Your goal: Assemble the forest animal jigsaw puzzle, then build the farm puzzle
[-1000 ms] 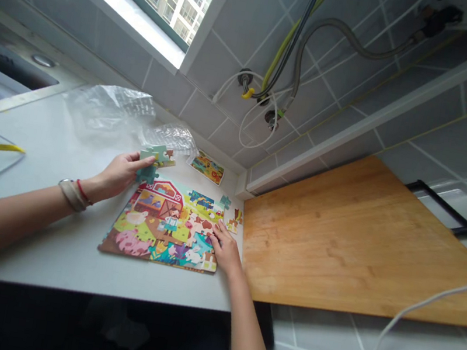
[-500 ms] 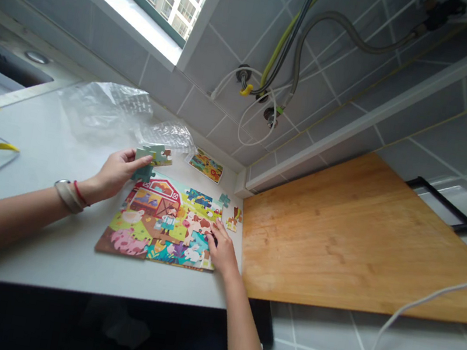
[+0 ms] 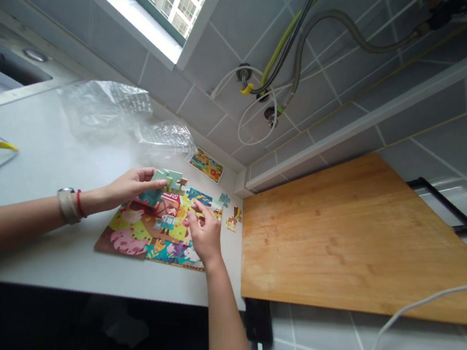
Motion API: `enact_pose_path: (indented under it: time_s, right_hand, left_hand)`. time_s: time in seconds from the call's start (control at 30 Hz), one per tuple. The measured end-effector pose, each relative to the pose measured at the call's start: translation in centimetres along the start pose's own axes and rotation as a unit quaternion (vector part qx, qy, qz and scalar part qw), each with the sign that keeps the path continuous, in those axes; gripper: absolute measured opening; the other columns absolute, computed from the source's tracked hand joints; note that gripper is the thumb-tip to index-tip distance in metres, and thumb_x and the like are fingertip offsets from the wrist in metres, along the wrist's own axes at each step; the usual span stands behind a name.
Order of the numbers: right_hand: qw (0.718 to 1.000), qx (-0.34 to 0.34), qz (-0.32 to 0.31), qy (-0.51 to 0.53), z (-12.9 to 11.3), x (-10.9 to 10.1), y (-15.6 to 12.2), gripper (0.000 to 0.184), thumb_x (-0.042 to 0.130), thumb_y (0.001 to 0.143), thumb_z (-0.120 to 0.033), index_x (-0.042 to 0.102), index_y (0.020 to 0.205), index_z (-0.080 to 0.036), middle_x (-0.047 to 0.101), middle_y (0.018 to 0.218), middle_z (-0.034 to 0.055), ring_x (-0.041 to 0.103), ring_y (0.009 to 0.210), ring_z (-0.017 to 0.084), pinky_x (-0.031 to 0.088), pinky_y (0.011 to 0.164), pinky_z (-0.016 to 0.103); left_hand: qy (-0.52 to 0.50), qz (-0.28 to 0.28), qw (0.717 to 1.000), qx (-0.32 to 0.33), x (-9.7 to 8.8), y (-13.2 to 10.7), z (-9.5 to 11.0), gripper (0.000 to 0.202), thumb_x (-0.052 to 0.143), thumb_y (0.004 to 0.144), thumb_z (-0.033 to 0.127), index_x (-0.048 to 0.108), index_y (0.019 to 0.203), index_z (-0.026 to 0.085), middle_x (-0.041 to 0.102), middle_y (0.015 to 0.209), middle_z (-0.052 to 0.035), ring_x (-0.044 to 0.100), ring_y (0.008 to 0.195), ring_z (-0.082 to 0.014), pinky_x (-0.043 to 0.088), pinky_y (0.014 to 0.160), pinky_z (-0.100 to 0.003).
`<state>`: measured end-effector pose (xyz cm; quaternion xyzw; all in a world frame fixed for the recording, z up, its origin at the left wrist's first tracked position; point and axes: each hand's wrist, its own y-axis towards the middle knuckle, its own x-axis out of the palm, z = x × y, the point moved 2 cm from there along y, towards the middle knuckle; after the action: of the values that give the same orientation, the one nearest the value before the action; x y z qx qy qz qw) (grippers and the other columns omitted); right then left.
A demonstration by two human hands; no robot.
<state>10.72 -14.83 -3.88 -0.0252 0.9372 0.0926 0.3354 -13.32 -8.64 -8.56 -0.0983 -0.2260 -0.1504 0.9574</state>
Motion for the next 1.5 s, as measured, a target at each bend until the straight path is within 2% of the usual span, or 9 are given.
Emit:
enact_pose_path:
  time_s: [0.2, 0.4, 0.57, 0.63, 0.77, 0.87, 1.13, 1.3, 1.5]
  right_hand:
    - [0.982, 0.07, 0.011, 0.173, -0.7, 3.2, 2.1, 0.062, 0.079, 0.087, -0.049, 0.064, 0.142, -0.024, 0.077, 0.11, 0.0063, 0.075, 0.1, 0.023, 0.064, 0.087, 0.036]
    - [0.972, 0.072, 0.047, 0.218, -0.3, 3.4, 2.3, 0.058, 0.083, 0.08, -0.039, 0.068, 0.134, -0.022, 0.068, 0.086, -0.0016, 0.073, 0.079, 0.016, 0.064, 0.076, 0.03]
    - [0.961, 0.095, 0.068, 0.252, -0.3, 2.3, 1.6, 0.077, 0.081, 0.079, -0.033, 0.055, 0.152, -0.03, 0.06, 0.083, -0.006, 0.072, 0.074, 0.014, 0.064, 0.071, 0.029]
    - [0.956, 0.099, 0.068, 0.268, -0.3, 2.0, 1.5, 0.079, 0.08, 0.079, -0.032, 0.054, 0.153, -0.032, 0.059, 0.084, -0.0066, 0.072, 0.073, 0.013, 0.065, 0.072, 0.029]
    - [0.954, 0.11, 0.081, 0.268, 0.1, 1.6, 1.2, 0.061, 0.082, 0.075, -0.033, 0.071, 0.135, -0.026, 0.061, 0.082, -0.0056, 0.071, 0.073, 0.013, 0.063, 0.069, 0.026]
    - [0.951, 0.128, 0.103, 0.261, 1.0, 1.1, 0.9, 0.05, 0.084, 0.073, -0.032, 0.077, 0.121, -0.021, 0.064, 0.081, -0.0041, 0.07, 0.073, 0.013, 0.062, 0.067, 0.025]
    - [0.91, 0.212, 0.203, 0.293, 5.3, -3.2, 0.1, 0.042, 0.091, 0.063, -0.033, 0.072, 0.099, -0.021, 0.071, 0.085, -0.0025, 0.071, 0.07, 0.013, 0.062, 0.061, 0.024]
    - [0.906, 0.221, 0.204, 0.298, 6.5, -4.8, -0.4, 0.048, 0.098, 0.056, -0.034, 0.066, 0.089, -0.021, 0.069, 0.082, -0.0037, 0.075, 0.075, 0.016, 0.065, 0.068, 0.027]
    - [0.909, 0.225, 0.182, 0.301, 6.6, -4.7, -1.0, 0.051, 0.101, 0.053, -0.036, 0.061, 0.08, -0.02, 0.067, 0.084, -0.0029, 0.078, 0.085, 0.02, 0.066, 0.074, 0.028]
  left_hand:
    - [-0.006, -0.071, 0.997, -0.024, 0.2, 0.2, -1.2, 0.048, 0.094, 0.067, 0.051, 0.075, 0.094, 0.017, 0.076, 0.081, -0.0056, 0.067, 0.06, -0.017, 0.052, 0.052, -0.025]
    - [-0.023, -0.049, 0.998, -0.022, 0.2, 0.2, -0.9, 0.053, 0.094, 0.066, 0.054, 0.074, 0.098, 0.016, 0.076, 0.083, -0.006, 0.067, 0.061, -0.0173, 0.055, 0.053, -0.027]
    - [-0.024, -0.007, 1.0, -0.014, -0.3, 0.2, -0.2, 0.052, 0.095, 0.066, 0.054, 0.074, 0.097, 0.016, 0.076, 0.085, -0.0056, 0.069, 0.066, -0.0182, 0.056, 0.057, -0.027]
    - [-0.02, 0.007, 1.0, -0.01, -0.5, 0.3, -0.1, 0.053, 0.095, 0.065, 0.054, 0.074, 0.095, 0.016, 0.076, 0.085, -0.0056, 0.068, 0.066, -0.0171, 0.055, 0.057, -0.026]
    - [-0.013, 0.015, 1.0, -0.018, -0.7, 0.5, -0.1, 0.059, 0.096, 0.062, 0.056, 0.075, 0.099, 0.015, 0.077, 0.091, -0.0067, 0.068, 0.069, -0.0167, 0.055, 0.059, -0.026]
    - [-0.01, 0.015, 1.0, -0.021, -0.6, 0.5, -0.1, 0.061, 0.096, 0.06, 0.057, 0.074, 0.099, 0.015, 0.077, 0.09, -0.0055, 0.067, 0.069, -0.0157, 0.055, 0.06, -0.026]
    - [0.005, 0.025, 0.999, -0.019, -0.8, 0.6, 0.0, 0.065, 0.095, 0.058, 0.059, 0.072, 0.098, 0.013, 0.075, 0.088, -0.0052, 0.066, 0.068, -0.0149, 0.054, 0.059, -0.025]
    - [0.014, 0.024, 0.999, -0.022, -0.8, 0.6, -0.2, 0.059, 0.094, 0.061, 0.057, 0.071, 0.095, 0.014, 0.074, 0.084, -0.0034, 0.065, 0.065, -0.0141, 0.054, 0.057, -0.025]
    - [0.026, 0.015, 0.999, -0.024, -0.8, 0.8, -0.4, 0.057, 0.093, 0.063, 0.055, 0.071, 0.098, 0.015, 0.076, 0.088, -0.0045, 0.067, 0.067, -0.0149, 0.055, 0.058, -0.025]
